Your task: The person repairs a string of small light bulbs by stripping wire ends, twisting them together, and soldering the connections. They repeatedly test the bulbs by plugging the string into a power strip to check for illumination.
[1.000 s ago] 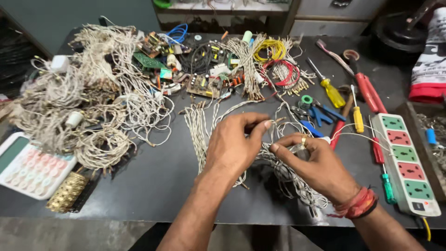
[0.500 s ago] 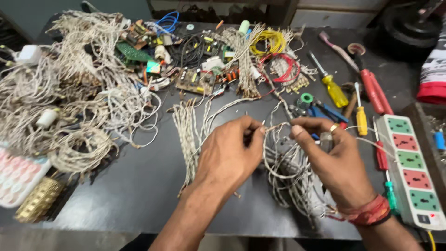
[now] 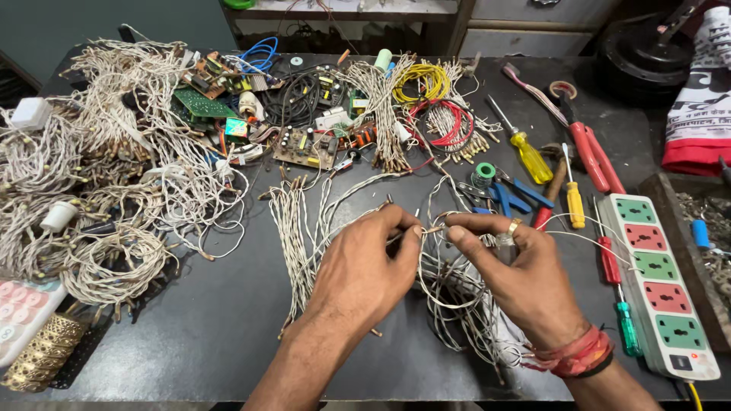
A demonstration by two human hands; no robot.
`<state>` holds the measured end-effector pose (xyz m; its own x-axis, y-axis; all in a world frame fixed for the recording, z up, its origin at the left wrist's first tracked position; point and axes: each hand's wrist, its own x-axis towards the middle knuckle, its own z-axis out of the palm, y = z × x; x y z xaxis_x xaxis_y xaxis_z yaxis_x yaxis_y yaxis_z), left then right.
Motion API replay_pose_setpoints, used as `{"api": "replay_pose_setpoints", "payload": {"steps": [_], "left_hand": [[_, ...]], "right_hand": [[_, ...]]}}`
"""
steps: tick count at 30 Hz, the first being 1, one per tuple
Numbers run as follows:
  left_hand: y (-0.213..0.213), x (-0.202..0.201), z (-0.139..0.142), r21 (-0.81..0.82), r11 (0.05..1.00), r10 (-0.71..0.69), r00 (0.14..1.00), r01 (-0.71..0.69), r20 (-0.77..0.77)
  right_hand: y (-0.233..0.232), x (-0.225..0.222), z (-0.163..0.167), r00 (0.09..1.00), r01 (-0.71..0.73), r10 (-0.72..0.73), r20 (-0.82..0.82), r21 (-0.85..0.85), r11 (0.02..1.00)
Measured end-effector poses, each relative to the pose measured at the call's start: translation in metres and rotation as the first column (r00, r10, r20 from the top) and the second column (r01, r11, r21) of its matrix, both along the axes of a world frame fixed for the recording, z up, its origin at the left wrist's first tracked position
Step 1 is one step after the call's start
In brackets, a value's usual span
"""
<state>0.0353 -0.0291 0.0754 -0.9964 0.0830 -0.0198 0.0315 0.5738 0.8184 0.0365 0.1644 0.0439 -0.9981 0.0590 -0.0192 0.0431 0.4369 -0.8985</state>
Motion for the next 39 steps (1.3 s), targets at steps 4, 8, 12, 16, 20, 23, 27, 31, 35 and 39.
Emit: {"api": "replay_pose_setpoints", "payload": {"steps": [4,8,12,16,20,23,27,31,35,39], "left_hand": [[-0.001,0.0,-0.001,-0.002,1.0,-0.022,1.0,0.022,-0.021],[-0.003,0.001,0.004,-0.021,0.999,-0.025,0.997,0.024,-0.067],[-0.003,0.001,0.009,0.046,0.999,-0.008,0.997,0.005,0.083],[-0.003,0.001,0.01,0.05,0.998,-0.045,0.997,0.048,-0.064],[-0.004,0.002,0.011,0.072,0.997,-0.037,0.999,0.039,-0.024],[-0.005,0.0,0.014,0.065,0.998,-0.027,1.0,0.027,0.01],[-0.006,-0.002,0.018,0.041,0.999,-0.027,1.0,0.026,0.011],[-0.006,-0.004,0.022,0.027,0.999,-0.027,0.999,0.026,0.028],[-0.005,-0.004,0.025,0.008,1.0,-0.026,0.997,0.025,0.069],[-0.004,-0.001,0.024,-0.024,1.0,-0.017,0.995,0.019,0.102]], "right_hand": [[0.0,-0.001,0.0,0.999,0.016,-0.017,0.028,0.037,0.999],[-0.003,-0.001,-0.002,1.0,-0.022,0.021,-0.022,-0.026,0.999],[-0.004,-0.002,-0.004,1.0,-0.022,0.022,-0.005,-0.055,0.998],[-0.004,-0.003,-0.008,1.0,-0.019,0.021,0.019,-0.102,0.995],[-0.003,-0.005,-0.013,0.997,-0.06,0.055,-0.051,-0.097,0.993],[-0.001,-0.003,-0.017,0.998,-0.047,0.05,0.026,-0.103,0.994],[0.0,-0.005,-0.019,0.983,0.014,0.001,0.181,-0.079,0.997],[-0.002,-0.009,-0.015,0.993,-0.009,0.013,0.114,-0.032,0.999],[-0.008,-0.009,-0.006,0.997,-0.016,0.023,0.076,-0.091,0.996],[-0.009,-0.006,0.004,0.998,-0.042,0.044,0.055,-0.032,0.999]]}}
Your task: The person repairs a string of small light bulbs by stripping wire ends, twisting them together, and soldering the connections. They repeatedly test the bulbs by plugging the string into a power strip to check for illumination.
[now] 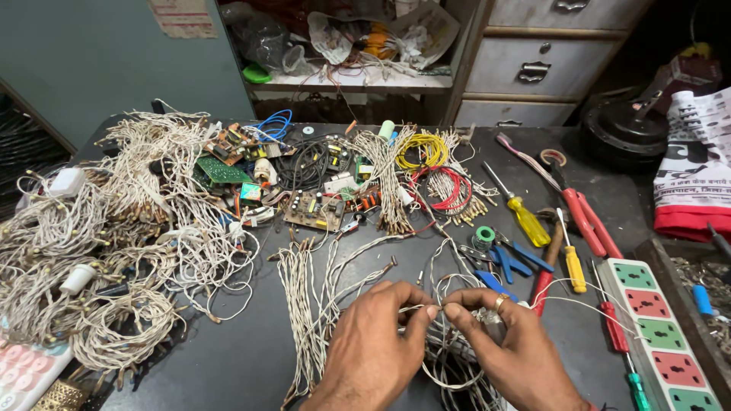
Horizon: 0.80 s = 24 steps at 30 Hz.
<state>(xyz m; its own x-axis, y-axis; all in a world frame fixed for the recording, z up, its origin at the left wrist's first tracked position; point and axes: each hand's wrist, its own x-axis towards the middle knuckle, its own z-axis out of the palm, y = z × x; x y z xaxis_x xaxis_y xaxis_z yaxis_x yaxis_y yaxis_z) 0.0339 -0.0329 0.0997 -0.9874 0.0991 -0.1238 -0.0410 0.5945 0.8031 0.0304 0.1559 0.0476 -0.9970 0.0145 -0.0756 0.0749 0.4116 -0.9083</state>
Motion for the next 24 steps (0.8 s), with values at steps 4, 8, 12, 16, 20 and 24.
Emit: {"api": "replay_pose_setpoints", "payload": {"steps": [4,8,12,16,20,24], "left_hand": [[0.002,0.012,-0.004,-0.003,1.0,0.012,0.988,-0.013,-0.151],[0.001,0.01,-0.002,-0.049,0.999,0.022,1.0,-0.021,0.009],[0.0,0.01,0.002,-0.034,0.999,0.029,1.0,-0.029,-0.003],[0.0,0.009,0.003,-0.028,0.999,0.042,0.997,-0.04,0.062],[0.001,0.008,0.002,-0.003,0.998,0.063,0.995,-0.063,0.081],[0.0,0.008,0.003,-0.033,0.995,0.102,0.987,-0.099,0.123]], "right_hand": [[0.001,0.011,0.002,0.999,-0.043,0.042,-0.014,-0.085,0.995],[0.0,0.012,0.002,0.996,-0.01,0.01,0.094,0.005,1.0],[0.001,0.011,0.002,0.993,-0.009,0.011,0.113,-0.022,1.0],[0.004,0.008,-0.001,0.989,-0.12,0.115,-0.089,-0.048,0.992],[0.009,0.006,-0.003,0.997,-0.082,0.083,0.008,-0.072,0.994],[0.018,0.004,0.004,0.992,0.092,-0.052,0.119,-0.357,0.93]]}}
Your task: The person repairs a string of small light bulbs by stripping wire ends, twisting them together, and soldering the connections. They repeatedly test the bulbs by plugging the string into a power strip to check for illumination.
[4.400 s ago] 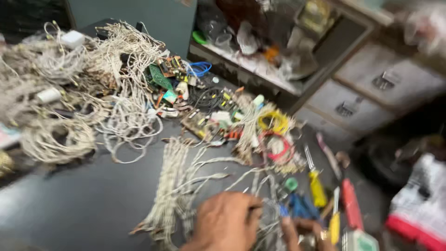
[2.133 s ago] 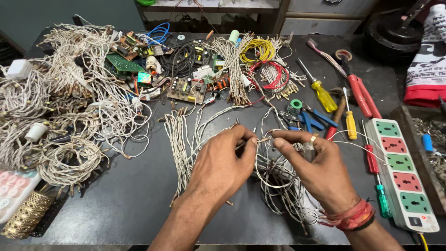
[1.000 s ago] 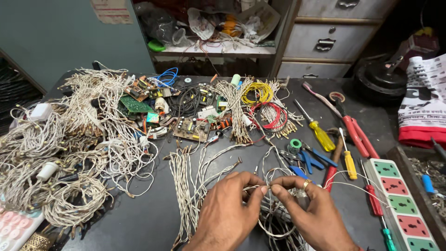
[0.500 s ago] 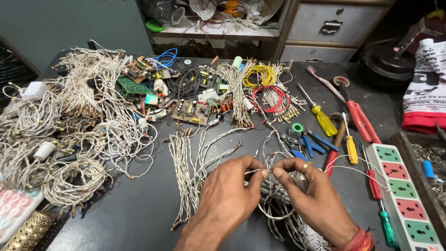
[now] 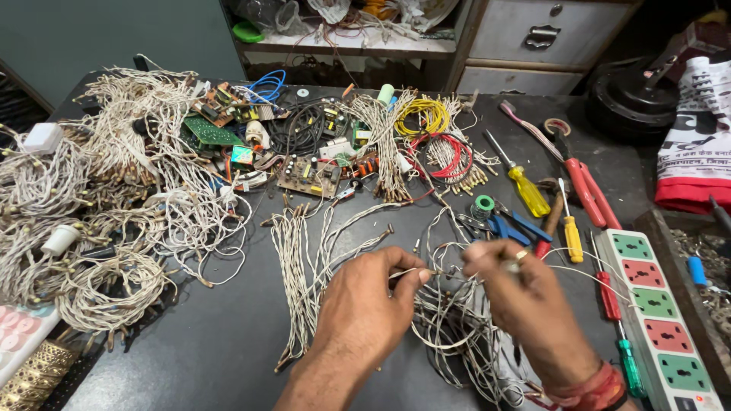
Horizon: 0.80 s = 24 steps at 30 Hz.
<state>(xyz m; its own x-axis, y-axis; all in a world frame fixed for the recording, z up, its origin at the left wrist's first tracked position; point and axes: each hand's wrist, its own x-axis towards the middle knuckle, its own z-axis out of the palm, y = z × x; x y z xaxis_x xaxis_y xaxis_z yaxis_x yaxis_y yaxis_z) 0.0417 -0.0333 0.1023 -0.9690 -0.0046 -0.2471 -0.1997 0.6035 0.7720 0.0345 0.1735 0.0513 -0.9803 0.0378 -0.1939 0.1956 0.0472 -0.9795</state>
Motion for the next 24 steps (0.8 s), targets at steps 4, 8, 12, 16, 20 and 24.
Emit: {"api": "replay_pose_setpoints", "payload": {"steps": [4,8,12,16,20,24], "left_hand": [[0.002,0.001,-0.002,0.017,1.0,-0.002,1.0,0.002,-0.013],[0.008,0.004,-0.009,0.007,0.999,-0.039,0.999,0.039,-0.02],[0.015,0.008,-0.019,-0.08,0.991,-0.111,0.994,0.108,-0.026],[0.022,0.011,-0.03,-0.071,0.99,-0.128,0.989,0.123,-0.079],[0.026,0.012,-0.036,-0.123,0.983,-0.157,0.969,0.135,-0.191],[0.024,0.01,-0.037,-0.126,0.983,-0.155,0.971,0.133,-0.18]], "right_hand": [[0.014,-0.003,0.013,1.0,-0.004,-0.008,-0.022,-0.491,0.871],[0.018,0.0,0.015,0.989,0.043,-0.125,-0.081,-0.65,0.758],[0.027,0.001,0.012,0.981,0.021,-0.158,-0.113,-0.746,0.666],[0.035,0.0,0.01,0.972,0.044,-0.205,-0.119,-0.76,0.649],[0.041,0.001,0.015,0.954,0.07,-0.268,-0.136,-0.768,0.636],[0.044,0.001,0.017,0.938,0.096,-0.313,-0.146,-0.762,0.64]]}}
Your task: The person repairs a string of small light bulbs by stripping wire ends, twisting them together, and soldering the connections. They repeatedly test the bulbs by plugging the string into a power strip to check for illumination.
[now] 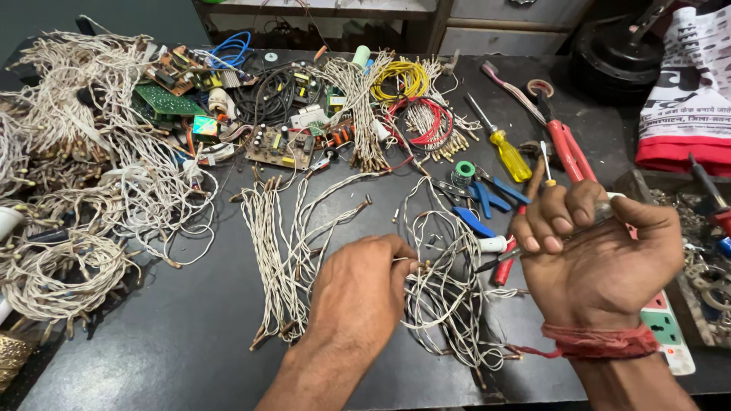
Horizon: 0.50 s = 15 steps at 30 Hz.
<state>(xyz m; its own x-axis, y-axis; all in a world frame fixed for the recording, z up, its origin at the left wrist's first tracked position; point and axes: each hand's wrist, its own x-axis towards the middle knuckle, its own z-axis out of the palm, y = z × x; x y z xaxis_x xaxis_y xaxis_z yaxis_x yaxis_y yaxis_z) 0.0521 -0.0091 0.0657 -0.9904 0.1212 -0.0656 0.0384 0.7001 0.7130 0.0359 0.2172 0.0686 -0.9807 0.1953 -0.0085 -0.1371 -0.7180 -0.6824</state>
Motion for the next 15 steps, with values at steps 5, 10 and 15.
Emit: {"api": "replay_pose_setpoints", "payload": {"steps": [5,10,15], "left_hand": [[0.005,0.001,-0.003,-0.014,0.998,-0.059,0.998,0.059,-0.035],[0.009,0.003,-0.007,0.013,0.995,-0.102,0.993,0.103,-0.055],[0.009,0.005,-0.007,0.032,0.991,-0.13,0.99,0.132,-0.046]], "right_hand": [[0.0,-0.001,-0.007,0.996,-0.076,0.074,-0.04,-0.074,0.994],[-0.001,-0.002,-0.015,0.996,-0.093,0.092,-0.018,-0.053,0.994],[-0.003,-0.004,-0.02,0.987,-0.152,0.149,-0.056,-0.053,0.987]]}}
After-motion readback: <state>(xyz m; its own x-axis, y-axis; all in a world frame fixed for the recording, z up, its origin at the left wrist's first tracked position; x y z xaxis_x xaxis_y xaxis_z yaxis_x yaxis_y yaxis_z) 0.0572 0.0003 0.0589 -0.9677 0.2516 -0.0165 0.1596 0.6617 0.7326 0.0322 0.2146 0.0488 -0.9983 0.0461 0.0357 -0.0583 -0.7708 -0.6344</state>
